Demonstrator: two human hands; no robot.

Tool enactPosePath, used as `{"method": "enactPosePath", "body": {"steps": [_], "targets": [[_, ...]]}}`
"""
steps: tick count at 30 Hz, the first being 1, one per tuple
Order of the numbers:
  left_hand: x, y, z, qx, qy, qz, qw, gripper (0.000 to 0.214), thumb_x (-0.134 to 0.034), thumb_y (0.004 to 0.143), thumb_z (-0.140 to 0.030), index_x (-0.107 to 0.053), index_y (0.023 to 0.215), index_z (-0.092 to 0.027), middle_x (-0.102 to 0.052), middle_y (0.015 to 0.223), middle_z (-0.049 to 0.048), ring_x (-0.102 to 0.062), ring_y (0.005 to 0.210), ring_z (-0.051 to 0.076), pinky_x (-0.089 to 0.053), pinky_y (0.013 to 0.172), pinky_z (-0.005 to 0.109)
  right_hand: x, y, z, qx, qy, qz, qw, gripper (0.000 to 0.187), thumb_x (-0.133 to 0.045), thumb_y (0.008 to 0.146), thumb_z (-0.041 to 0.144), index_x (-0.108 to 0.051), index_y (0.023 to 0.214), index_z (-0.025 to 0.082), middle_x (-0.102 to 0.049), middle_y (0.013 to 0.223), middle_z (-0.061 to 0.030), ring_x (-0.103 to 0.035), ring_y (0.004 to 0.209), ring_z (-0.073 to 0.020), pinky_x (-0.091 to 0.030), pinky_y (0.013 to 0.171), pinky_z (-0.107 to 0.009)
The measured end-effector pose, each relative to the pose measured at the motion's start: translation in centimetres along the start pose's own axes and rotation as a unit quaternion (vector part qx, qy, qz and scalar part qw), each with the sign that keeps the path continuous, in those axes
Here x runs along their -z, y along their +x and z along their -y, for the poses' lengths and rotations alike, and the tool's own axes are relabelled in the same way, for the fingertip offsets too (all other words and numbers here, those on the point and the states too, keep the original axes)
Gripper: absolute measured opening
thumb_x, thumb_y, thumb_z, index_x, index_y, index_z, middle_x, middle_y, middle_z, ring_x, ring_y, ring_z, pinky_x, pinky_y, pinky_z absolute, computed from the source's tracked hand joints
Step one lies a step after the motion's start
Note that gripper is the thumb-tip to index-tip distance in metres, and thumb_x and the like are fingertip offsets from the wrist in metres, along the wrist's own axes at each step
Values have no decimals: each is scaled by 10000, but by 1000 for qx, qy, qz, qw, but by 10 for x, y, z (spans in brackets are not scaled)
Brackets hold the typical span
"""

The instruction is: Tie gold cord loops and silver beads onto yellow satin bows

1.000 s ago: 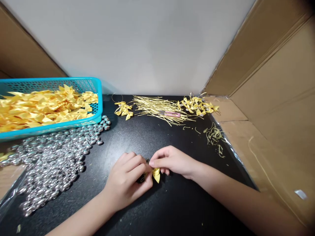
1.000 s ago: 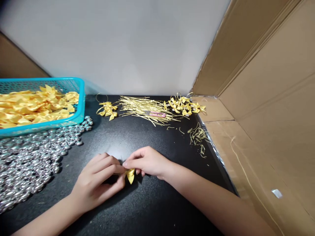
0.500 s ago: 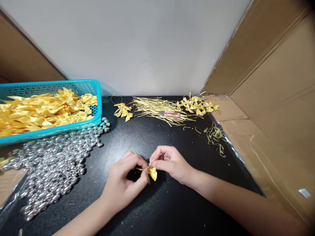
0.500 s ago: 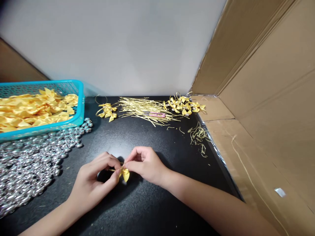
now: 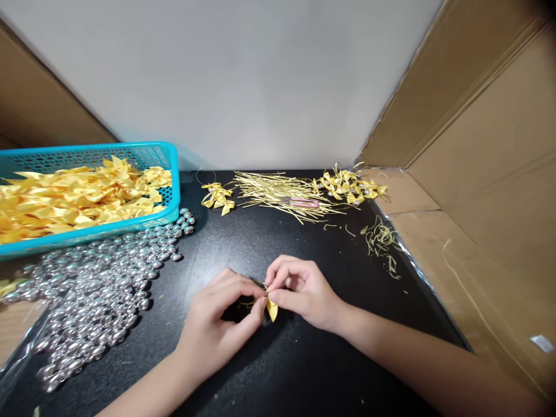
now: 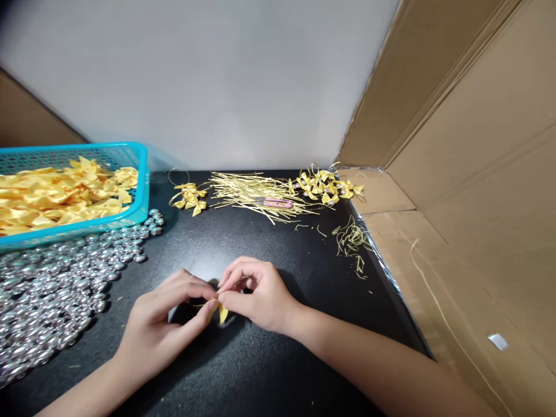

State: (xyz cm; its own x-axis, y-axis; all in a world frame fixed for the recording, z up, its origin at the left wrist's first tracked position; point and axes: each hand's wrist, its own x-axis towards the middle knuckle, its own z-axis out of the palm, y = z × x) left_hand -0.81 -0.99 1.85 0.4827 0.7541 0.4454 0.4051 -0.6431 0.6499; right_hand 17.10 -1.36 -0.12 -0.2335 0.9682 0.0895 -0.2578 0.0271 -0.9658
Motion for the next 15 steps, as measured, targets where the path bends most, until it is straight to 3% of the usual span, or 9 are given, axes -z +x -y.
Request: {"method": "enactPosePath", "body": {"steps": [15], "targets": [[0, -1, -1, -27, 9, -18, 999, 132, -643, 843, -73, -636, 846, -205, -703, 757, -35, -611, 698, 110, -478, 681, 225, 1, -3, 10, 138, -108, 4, 985, 132, -617, 789, 139, -611, 662, 175, -646, 721, -38, -611, 683, -146, -490, 675, -283]]}}
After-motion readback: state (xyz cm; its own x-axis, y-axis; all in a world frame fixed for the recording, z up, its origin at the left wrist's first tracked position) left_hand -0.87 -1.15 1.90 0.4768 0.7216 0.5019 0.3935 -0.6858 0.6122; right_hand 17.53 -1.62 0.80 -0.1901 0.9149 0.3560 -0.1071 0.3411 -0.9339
